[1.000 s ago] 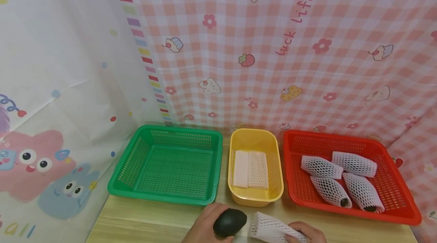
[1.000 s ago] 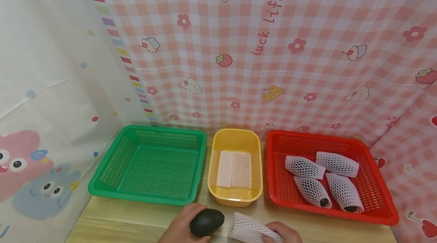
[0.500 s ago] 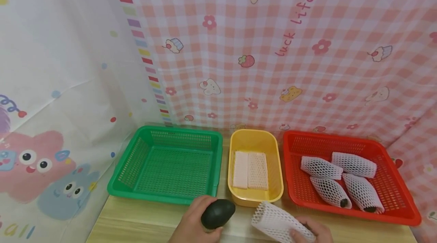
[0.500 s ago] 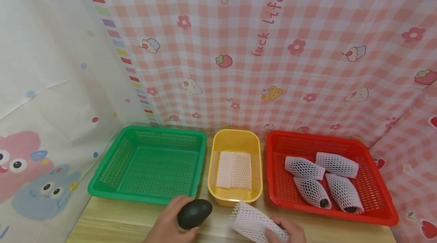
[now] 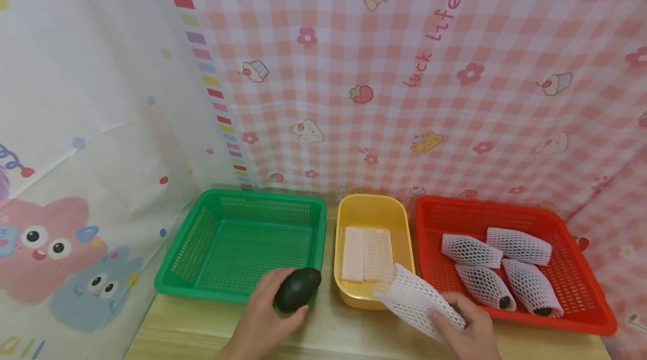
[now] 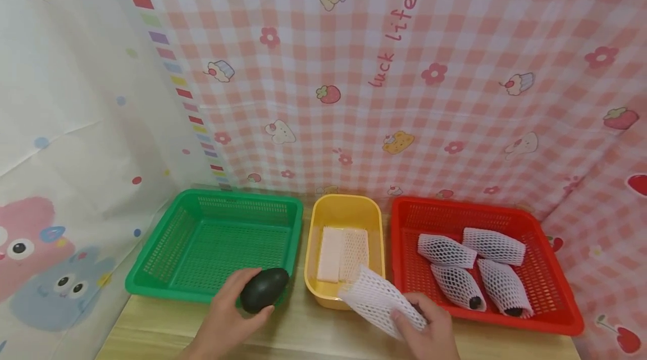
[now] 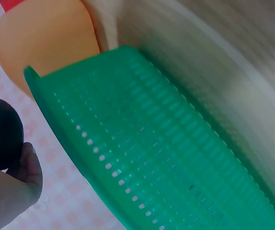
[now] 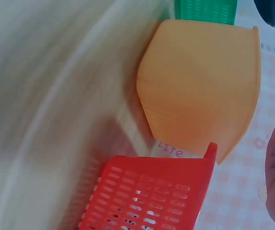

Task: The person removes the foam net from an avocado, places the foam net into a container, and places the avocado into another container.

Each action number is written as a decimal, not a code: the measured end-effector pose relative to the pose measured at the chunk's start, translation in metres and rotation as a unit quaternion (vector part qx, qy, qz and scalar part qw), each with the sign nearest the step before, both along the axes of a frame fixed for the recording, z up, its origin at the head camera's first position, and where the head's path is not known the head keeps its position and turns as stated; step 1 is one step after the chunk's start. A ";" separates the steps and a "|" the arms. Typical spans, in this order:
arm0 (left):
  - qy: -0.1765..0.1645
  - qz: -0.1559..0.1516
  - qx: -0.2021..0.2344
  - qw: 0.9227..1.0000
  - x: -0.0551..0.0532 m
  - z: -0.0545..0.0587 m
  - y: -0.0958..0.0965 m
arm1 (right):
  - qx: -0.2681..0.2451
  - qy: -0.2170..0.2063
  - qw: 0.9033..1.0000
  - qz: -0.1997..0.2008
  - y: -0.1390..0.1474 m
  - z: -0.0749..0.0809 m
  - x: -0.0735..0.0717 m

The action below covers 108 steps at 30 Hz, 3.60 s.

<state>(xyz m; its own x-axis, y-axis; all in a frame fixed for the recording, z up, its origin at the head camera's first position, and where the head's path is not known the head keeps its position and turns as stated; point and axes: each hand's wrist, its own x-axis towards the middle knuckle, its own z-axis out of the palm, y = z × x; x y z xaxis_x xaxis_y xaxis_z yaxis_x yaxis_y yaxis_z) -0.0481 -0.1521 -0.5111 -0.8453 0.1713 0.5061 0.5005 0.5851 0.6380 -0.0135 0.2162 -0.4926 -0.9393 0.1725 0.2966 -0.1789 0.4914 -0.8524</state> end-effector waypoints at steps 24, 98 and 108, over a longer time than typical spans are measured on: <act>-0.131 0.084 -0.024 0.987 -0.039 0.001 -0.020 | -0.067 -0.054 0.995 -0.047 -0.023 0.022 -0.072; -0.280 0.024 -0.194 0.940 -0.081 -0.014 -0.029 | 0.173 0.042 0.983 0.034 0.024 0.005 -0.079; -0.287 0.024 -0.206 0.935 -0.085 -0.015 -0.028 | 0.249 0.015 0.968 0.015 0.077 -0.012 -0.073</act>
